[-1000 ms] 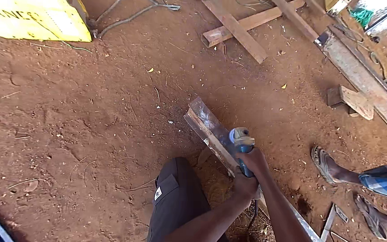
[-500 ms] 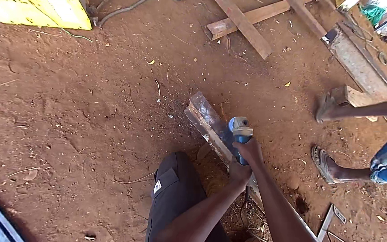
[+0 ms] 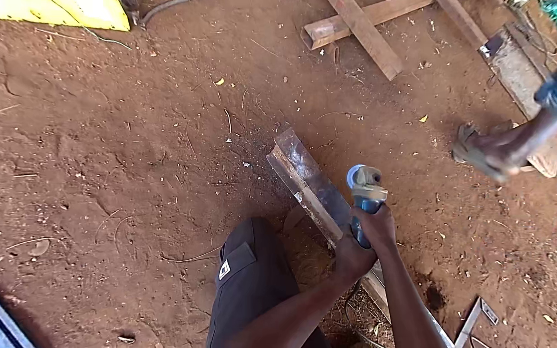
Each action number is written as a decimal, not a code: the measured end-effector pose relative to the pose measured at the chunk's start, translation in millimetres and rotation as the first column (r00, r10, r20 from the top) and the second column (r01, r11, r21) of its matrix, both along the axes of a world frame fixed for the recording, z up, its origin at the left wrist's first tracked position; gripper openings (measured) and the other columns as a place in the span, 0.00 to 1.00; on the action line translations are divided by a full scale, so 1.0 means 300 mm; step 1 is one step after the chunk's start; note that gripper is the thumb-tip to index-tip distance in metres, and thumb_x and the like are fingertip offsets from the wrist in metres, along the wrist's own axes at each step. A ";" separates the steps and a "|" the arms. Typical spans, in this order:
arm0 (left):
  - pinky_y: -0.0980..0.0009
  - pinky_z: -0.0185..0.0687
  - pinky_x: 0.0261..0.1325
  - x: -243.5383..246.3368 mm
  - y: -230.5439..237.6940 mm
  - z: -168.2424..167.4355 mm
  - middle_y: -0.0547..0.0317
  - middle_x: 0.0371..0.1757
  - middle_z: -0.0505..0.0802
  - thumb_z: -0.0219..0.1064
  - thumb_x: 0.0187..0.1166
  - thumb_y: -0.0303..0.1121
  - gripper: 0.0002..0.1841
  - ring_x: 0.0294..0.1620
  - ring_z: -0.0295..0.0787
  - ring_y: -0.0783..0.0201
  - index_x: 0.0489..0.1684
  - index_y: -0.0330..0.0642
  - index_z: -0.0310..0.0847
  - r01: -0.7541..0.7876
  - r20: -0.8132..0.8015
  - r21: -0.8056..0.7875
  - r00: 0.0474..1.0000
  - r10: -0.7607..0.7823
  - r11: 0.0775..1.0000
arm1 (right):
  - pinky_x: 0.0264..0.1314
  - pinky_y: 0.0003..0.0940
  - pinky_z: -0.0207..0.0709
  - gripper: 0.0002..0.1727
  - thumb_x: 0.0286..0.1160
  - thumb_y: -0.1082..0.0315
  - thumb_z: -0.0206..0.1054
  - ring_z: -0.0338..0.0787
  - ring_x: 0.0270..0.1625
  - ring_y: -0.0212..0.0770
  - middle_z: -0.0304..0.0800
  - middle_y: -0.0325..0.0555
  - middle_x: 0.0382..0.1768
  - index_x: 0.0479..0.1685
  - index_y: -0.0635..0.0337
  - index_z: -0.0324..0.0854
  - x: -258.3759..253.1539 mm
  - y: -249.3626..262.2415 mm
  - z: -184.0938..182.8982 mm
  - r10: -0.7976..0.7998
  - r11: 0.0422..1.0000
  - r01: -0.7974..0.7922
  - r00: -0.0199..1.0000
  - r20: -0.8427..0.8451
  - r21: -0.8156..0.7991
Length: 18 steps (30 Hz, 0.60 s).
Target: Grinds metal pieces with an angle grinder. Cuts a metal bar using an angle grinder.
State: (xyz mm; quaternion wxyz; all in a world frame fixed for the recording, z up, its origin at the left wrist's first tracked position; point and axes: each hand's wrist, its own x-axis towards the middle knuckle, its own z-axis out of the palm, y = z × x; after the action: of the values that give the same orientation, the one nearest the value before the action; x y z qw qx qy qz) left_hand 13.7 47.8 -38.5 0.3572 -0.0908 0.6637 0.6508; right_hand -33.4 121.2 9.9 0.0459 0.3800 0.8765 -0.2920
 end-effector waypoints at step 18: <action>0.52 0.91 0.47 0.015 -0.084 0.120 0.48 0.44 0.91 0.88 0.57 0.39 0.46 0.43 0.93 0.55 0.75 0.38 0.62 -0.107 0.254 0.130 0.964 0.071 0.986 | 0.50 0.60 0.87 0.27 0.61 0.54 0.81 0.94 0.44 0.53 0.93 0.56 0.42 0.55 0.63 0.85 -0.059 -0.039 0.054 0.147 0.945 -0.084 0.972 0.181 -0.315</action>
State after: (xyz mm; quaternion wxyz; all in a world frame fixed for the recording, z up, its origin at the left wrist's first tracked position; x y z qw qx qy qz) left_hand 18.2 22.5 -2.5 0.4135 -0.1759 0.5608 0.6955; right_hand -51.2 109.6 25.9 0.2099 0.3438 0.8324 -0.3807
